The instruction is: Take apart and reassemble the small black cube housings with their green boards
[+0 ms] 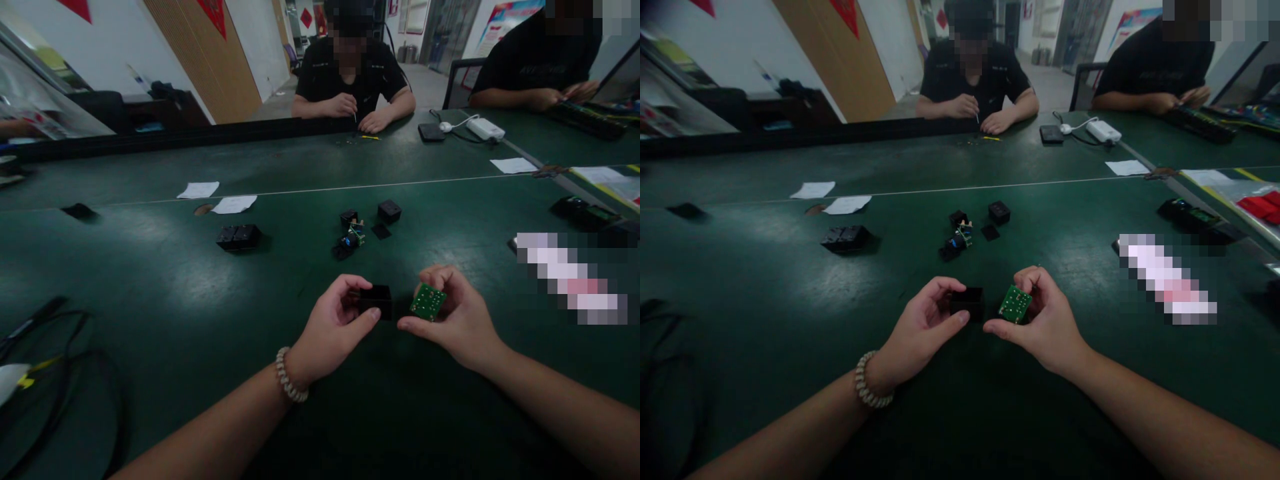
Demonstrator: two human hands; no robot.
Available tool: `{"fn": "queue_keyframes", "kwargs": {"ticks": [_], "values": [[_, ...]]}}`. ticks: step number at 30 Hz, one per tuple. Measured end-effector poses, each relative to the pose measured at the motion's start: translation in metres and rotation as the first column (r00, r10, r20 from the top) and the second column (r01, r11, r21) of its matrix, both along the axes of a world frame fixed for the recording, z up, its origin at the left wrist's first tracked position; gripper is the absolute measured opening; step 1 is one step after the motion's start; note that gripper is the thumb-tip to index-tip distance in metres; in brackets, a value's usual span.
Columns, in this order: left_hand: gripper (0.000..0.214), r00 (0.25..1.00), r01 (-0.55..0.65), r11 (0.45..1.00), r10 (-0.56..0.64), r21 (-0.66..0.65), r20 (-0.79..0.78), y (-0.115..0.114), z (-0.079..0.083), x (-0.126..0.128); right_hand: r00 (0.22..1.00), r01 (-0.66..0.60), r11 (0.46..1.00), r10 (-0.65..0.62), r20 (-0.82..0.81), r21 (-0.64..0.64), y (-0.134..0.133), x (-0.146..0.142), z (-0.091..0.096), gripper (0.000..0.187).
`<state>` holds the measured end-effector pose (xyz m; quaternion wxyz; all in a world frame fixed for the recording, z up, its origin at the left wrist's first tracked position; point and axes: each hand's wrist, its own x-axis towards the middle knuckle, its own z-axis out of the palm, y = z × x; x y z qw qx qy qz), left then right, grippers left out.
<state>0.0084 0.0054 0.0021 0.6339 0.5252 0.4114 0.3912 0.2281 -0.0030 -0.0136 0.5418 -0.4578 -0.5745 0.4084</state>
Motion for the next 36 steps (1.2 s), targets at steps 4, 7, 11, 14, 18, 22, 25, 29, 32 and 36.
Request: {"fn": "queue_keyframes", "kwargs": {"ticks": [4,7,11,14,18,22,25,29,32,36], "values": [[0.032,1.0,0.013,1.0,-0.013,0.011,0.002,-0.0002,-0.0008,-0.0003,1.0,-0.027,0.999,0.027,0.007,-0.027,-0.0008,0.0014,-0.0006,0.061],[0.032,1.0,0.01,1.0,-0.01,0.016,-0.012,-0.0008,-0.0003,-0.0008,1.0,-0.029,0.999,0.029,-0.001,-0.037,-0.0012,0.002,-0.0005,0.061],[0.032,1.0,0.017,1.0,-0.017,0.008,-0.013,-0.0008,0.0003,-0.001,0.999,-0.036,0.998,0.035,-0.02,-0.044,-0.0016,0.0018,-0.0006,0.061],[0.032,1.0,0.007,1.0,-0.007,0.011,-0.013,-0.0002,-0.0004,-0.0008,0.999,-0.027,0.998,0.026,-0.033,-0.057,-0.0018,0.001,-0.0008,0.06],[0.032,1.0,0.009,1.0,-0.009,0.016,-0.002,0.0,-0.0019,-0.0008,0.998,-0.017,0.998,0.013,-0.058,-0.057,-0.0017,-0.0006,-0.0001,0.054],[0.032,1.0,0.015,1.0,-0.015,0.021,-0.004,-0.0002,-0.0022,-0.0011,0.999,-0.009,0.999,0.008,-0.054,-0.031,-0.0007,-0.0013,0.0018,0.048],[0.032,1.0,0.02,1.0,-0.02,0.011,-0.005,-0.0003,-0.0017,-0.001,0.999,-0.013,1.0,0.013,-0.038,-0.018,-0.0001,-0.0009,0.0032,0.043],[0.033,1.0,0.013,1.0,-0.014,0.007,0.005,0.0,-0.0005,-0.0003,1.0,-0.018,1.0,0.019,0.018,-0.011,-0.0003,0.0007,0.004,0.039],[0.032,1.0,0.008,1.0,-0.008,0.013,0.006,0.0003,-0.0006,0.0002,0.997,-0.047,0.999,0.048,0.053,-0.026,-0.0009,0.0023,0.0042,0.04],[0.032,1.0,0.011,1.0,-0.011,0.018,0.016,0.0006,-0.0025,-0.0003,0.993,-0.048,0.999,0.048,0.107,-0.005,-0.001,0.0037,0.0055,0.044]]}}
